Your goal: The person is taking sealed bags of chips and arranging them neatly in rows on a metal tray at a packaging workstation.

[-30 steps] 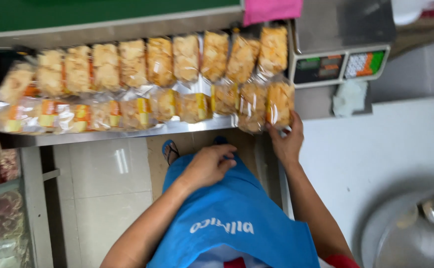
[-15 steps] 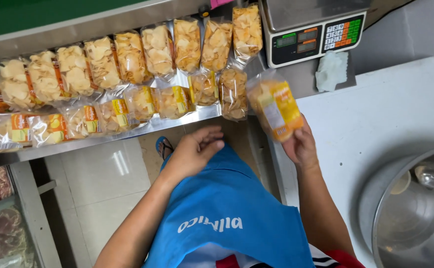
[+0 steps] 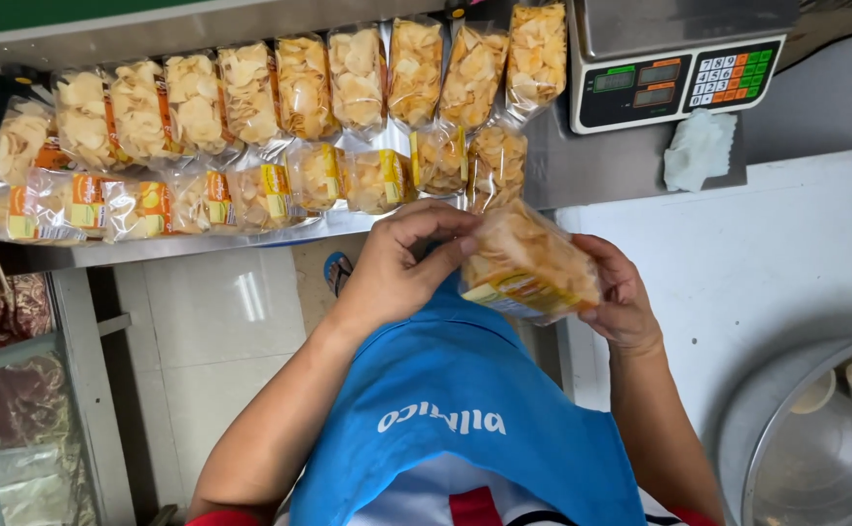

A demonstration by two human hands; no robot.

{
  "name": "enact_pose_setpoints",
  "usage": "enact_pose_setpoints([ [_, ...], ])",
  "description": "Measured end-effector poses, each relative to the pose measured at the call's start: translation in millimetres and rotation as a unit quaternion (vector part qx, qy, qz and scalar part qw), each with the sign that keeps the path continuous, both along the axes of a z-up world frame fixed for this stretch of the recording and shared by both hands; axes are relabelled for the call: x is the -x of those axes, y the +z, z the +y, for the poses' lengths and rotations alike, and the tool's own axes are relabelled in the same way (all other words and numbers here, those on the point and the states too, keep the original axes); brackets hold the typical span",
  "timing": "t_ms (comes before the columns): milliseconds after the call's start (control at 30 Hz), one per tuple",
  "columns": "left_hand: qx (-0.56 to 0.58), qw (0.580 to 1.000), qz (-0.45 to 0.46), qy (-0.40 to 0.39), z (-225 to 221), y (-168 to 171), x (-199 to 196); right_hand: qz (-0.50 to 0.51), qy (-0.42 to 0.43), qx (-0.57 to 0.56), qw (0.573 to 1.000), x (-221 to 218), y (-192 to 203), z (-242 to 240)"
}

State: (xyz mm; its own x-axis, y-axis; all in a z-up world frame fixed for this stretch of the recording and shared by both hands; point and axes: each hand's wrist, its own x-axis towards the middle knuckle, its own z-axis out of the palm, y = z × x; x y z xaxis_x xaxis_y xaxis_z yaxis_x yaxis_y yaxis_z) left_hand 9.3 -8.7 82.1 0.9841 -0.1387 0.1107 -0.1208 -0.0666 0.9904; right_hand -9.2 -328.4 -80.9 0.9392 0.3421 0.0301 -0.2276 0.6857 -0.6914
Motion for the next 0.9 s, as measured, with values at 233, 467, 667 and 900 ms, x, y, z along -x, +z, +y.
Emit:
enact_pose_setpoints([
  [233,-0.018,0.999,-0.027,0.012,5,7,1,-0.12,-0.01,0.146,0.982,-10,39,14],
  [467,-0.044,0.998,-0.047,0.023,13,1,0,-0.163,-0.044,0.187,0.968,-7,71,28],
  [667,-0.142,0.982,-0.122,0.018,16,2,-2,-0.182,-0.058,0.231,0.954,-6,89,26],
  [900,-0.239,0.949,-0.204,-0.01,21,-3,-11,-0.157,-0.051,0.234,0.958,-9,87,15],
])
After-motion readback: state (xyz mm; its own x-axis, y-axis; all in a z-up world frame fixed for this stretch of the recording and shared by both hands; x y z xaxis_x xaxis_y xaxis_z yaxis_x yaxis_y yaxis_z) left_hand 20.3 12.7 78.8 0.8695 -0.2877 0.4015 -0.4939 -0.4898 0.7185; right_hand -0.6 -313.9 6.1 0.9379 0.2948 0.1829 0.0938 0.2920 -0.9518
